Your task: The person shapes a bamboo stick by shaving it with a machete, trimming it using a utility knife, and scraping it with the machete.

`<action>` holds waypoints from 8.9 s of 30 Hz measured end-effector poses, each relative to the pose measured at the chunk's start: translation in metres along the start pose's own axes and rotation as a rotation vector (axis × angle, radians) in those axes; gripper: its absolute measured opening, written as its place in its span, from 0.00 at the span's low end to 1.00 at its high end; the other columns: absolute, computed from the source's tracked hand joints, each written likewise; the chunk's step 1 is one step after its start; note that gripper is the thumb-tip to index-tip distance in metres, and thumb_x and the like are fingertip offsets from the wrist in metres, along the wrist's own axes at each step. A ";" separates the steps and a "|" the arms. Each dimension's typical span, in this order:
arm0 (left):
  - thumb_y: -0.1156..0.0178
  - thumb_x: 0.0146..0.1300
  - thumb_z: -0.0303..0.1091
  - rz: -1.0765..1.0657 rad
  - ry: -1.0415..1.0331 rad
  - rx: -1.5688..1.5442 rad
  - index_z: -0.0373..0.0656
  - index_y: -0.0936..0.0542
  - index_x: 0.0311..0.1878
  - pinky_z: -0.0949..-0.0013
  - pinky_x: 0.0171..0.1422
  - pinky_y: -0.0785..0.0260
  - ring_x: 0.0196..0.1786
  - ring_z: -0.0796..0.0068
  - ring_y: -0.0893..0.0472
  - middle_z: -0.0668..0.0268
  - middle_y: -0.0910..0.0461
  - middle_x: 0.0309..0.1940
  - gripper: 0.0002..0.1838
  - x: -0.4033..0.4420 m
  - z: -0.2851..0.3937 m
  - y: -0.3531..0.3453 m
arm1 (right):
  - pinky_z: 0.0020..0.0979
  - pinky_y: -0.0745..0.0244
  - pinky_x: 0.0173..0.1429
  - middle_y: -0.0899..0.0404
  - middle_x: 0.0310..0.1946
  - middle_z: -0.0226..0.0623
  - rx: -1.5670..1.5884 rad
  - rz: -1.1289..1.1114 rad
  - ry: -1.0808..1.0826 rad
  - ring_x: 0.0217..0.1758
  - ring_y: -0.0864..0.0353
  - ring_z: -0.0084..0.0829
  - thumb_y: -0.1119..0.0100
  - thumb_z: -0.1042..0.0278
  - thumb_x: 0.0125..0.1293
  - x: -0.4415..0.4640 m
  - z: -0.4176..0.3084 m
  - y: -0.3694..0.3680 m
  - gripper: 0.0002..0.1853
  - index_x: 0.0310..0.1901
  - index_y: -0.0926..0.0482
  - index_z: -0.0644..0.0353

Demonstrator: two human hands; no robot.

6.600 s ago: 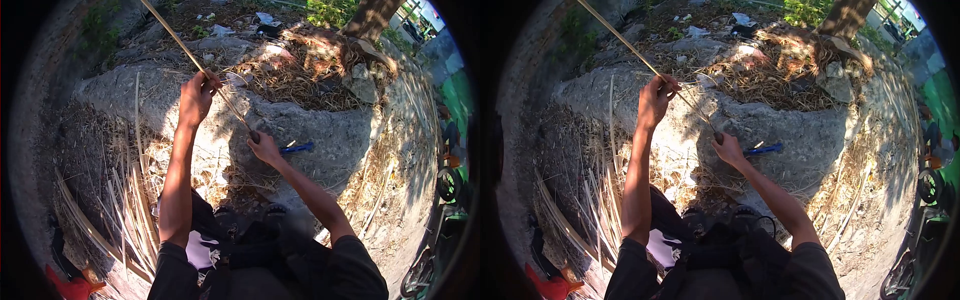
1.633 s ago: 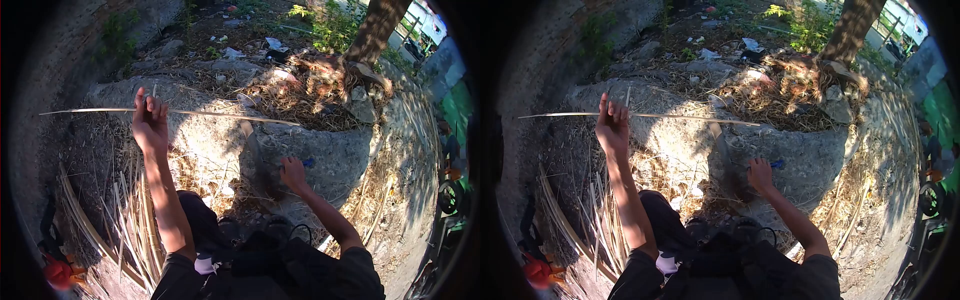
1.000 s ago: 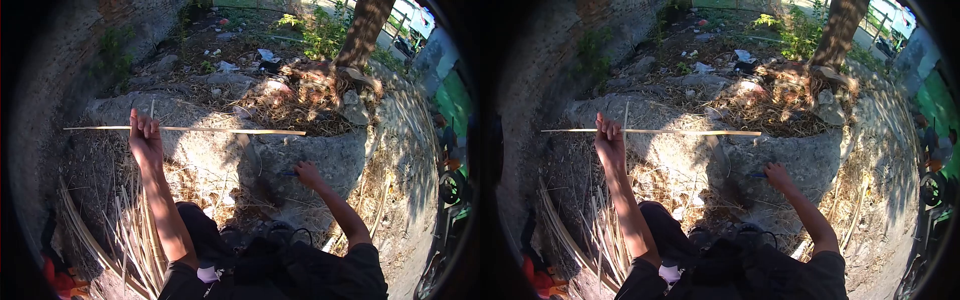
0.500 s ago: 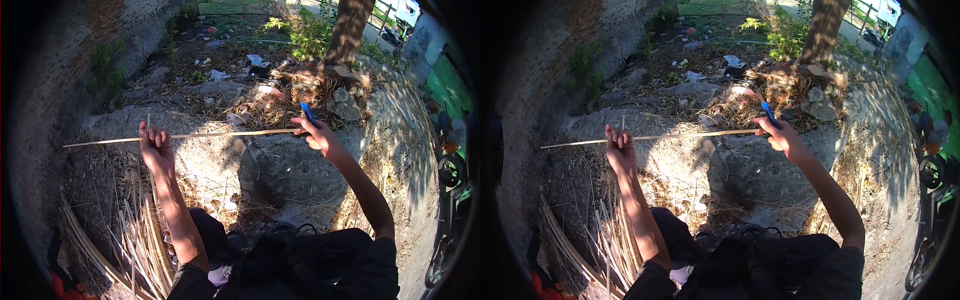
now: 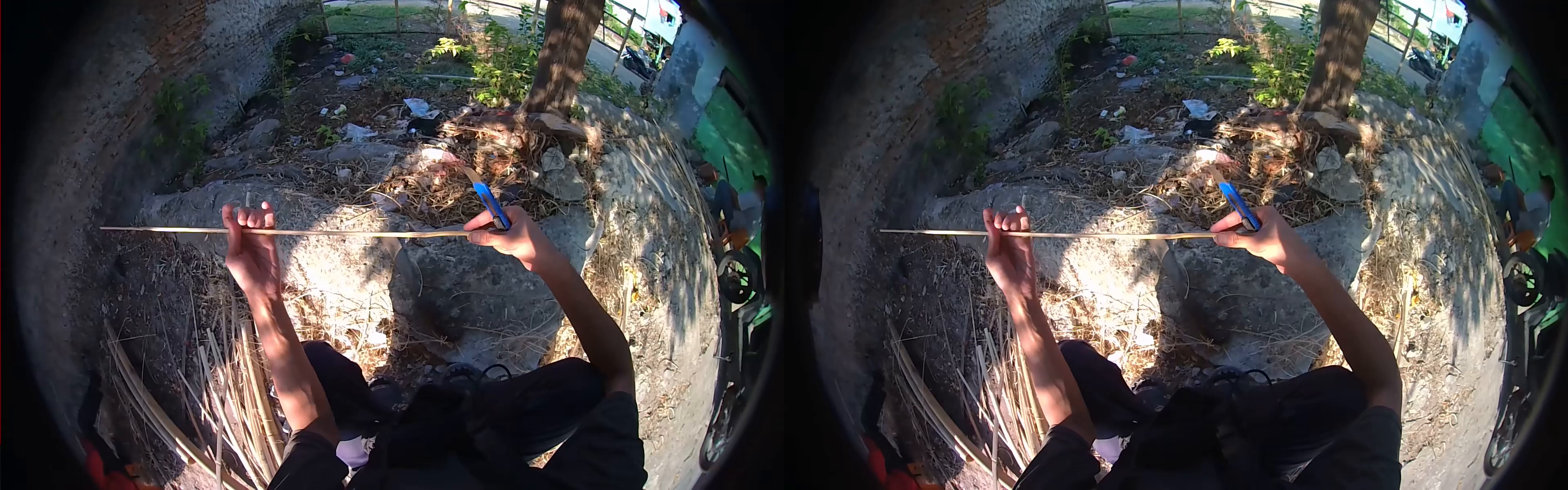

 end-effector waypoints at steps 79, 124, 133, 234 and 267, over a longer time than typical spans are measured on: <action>0.56 0.88 0.50 -0.107 0.824 0.945 0.46 0.26 0.46 0.76 0.26 0.51 0.21 0.88 0.42 0.79 0.37 0.21 0.19 -0.201 -0.097 -0.021 | 0.44 0.19 0.40 0.13 0.40 0.50 -0.610 -0.134 0.322 0.40 0.11 0.53 0.36 0.55 0.77 -0.030 0.025 -0.097 0.19 0.55 0.23 0.64; 0.55 0.86 0.39 -0.109 0.798 1.402 0.39 0.29 0.45 0.55 0.32 0.36 0.24 0.60 0.24 0.56 0.28 0.22 0.14 -0.213 -0.117 -0.014 | 0.45 0.28 0.22 0.23 0.15 0.38 -0.877 0.109 0.574 0.17 0.20 0.46 0.38 0.51 0.77 -0.008 0.061 -0.092 0.15 0.39 0.23 0.55; 0.54 0.85 0.40 -0.185 0.846 1.387 0.40 0.28 0.44 0.59 0.31 0.38 0.23 0.67 0.27 0.60 0.30 0.20 0.14 -0.224 -0.119 -0.013 | 0.44 0.29 0.29 0.21 0.21 0.41 -1.021 0.418 0.495 0.20 0.23 0.41 0.41 0.47 0.78 0.053 0.109 -0.006 0.20 0.37 0.20 0.57; 0.51 0.86 0.41 -0.031 0.970 0.933 0.46 0.24 0.51 0.77 0.24 0.53 0.20 0.91 0.42 0.80 0.37 0.20 0.11 -0.225 -0.127 -0.008 | 0.26 0.47 0.29 0.39 0.20 0.20 -0.213 0.439 0.235 0.24 0.41 0.13 0.49 0.54 0.86 0.029 0.055 0.015 0.19 0.44 0.19 0.62; 0.55 0.87 0.49 0.005 0.995 0.847 0.46 0.23 0.45 0.76 0.29 0.48 0.24 0.87 0.39 0.79 0.37 0.22 0.19 -0.208 -0.117 -0.016 | 0.48 0.21 0.36 0.13 0.37 0.49 -0.664 -0.100 0.427 0.35 0.13 0.55 0.43 0.51 0.80 -0.033 0.057 -0.094 0.19 0.52 0.22 0.63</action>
Point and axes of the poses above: each hand's wrist, its own x-axis towards the middle knuckle, its own y-axis out of the back of the hand, z = x × y, the point moved 3 cm from there along x, towards the middle knuckle
